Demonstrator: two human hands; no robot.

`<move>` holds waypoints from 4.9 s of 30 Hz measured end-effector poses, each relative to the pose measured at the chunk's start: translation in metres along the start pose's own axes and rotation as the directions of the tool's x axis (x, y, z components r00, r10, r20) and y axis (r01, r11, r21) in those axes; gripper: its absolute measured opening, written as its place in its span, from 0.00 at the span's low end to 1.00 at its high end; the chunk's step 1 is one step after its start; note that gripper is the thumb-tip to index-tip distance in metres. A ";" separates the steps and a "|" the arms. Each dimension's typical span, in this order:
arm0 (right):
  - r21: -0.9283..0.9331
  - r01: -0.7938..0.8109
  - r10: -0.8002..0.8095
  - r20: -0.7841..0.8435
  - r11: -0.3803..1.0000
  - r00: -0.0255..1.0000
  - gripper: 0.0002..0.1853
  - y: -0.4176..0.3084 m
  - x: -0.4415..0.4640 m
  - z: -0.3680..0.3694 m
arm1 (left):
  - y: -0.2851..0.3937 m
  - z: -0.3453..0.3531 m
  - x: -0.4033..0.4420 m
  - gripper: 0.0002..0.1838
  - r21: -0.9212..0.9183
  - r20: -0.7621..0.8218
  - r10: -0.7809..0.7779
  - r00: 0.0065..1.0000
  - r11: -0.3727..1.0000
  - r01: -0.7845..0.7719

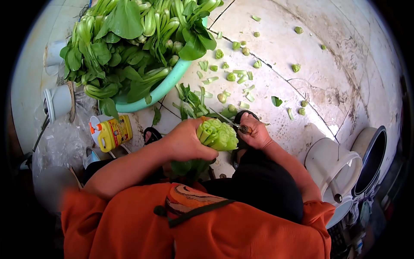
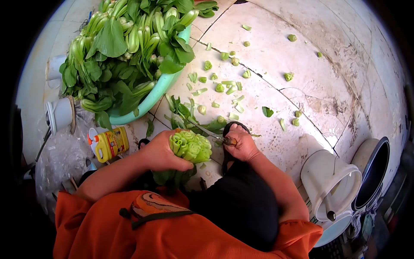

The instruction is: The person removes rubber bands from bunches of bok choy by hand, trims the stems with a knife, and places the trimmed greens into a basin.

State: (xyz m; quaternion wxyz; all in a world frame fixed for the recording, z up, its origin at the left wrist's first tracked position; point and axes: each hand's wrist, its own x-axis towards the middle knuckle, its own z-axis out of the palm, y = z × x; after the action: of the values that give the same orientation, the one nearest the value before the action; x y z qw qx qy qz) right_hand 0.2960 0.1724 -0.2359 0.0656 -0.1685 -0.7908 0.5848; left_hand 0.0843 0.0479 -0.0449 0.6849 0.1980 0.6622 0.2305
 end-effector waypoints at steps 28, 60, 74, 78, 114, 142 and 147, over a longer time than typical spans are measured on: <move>-0.003 -0.530 0.530 -0.002 0.848 0.848 0.09 0.005 -0.004 -0.009 | 0.245 -0.154 0.014 0.43 -0.519 -0.647 0.196 0.737 0.594 -0.614; -0.502 -0.153 0.172 -0.009 0.851 0.985 0.11 -0.186 0.153 -0.076 | -0.026 -0.142 -0.167 0.17 -0.624 -0.579 0.313 0.753 0.424 -0.656; -0.775 -0.129 -0.254 -0.352 0.618 0.901 0.29 -0.393 0.403 0.103 | -0.015 -0.151 -0.162 0.15 -0.731 -0.517 0.369 0.773 0.279 -0.622; -0.763 -0.230 -0.025 -0.307 0.604 0.951 0.30 -0.392 0.423 0.103 | -0.023 -0.165 -0.166 0.15 -0.707 -0.579 0.388 0.717 0.200 -0.678; -0.185 -0.099 0.078 -0.117 0.978 0.990 0.22 -0.415 0.438 0.137 | -0.065 -0.267 -0.183 0.22 -0.556 -0.806 0.381 0.452 -0.228 -0.799; -0.527 0.024 -0.138 -0.177 0.849 0.974 0.22 -0.408 0.367 0.096 | -0.052 -0.245 -0.176 0.30 -0.760 -0.638 0.392 0.662 -0.185 -0.623; -0.300 -0.363 0.269 -0.312 0.882 0.911 0.33 -0.410 0.439 0.114 | -0.055 -0.242 -0.163 0.28 -0.668 -0.727 0.246 0.641 -0.039 -0.743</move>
State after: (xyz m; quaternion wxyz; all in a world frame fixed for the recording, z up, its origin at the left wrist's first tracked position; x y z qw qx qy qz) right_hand -0.2263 0.1144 0.0761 0.0406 -0.3807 -0.8282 0.4093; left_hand -0.1574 -0.0990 0.0454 0.3571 -0.0906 0.3614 0.8565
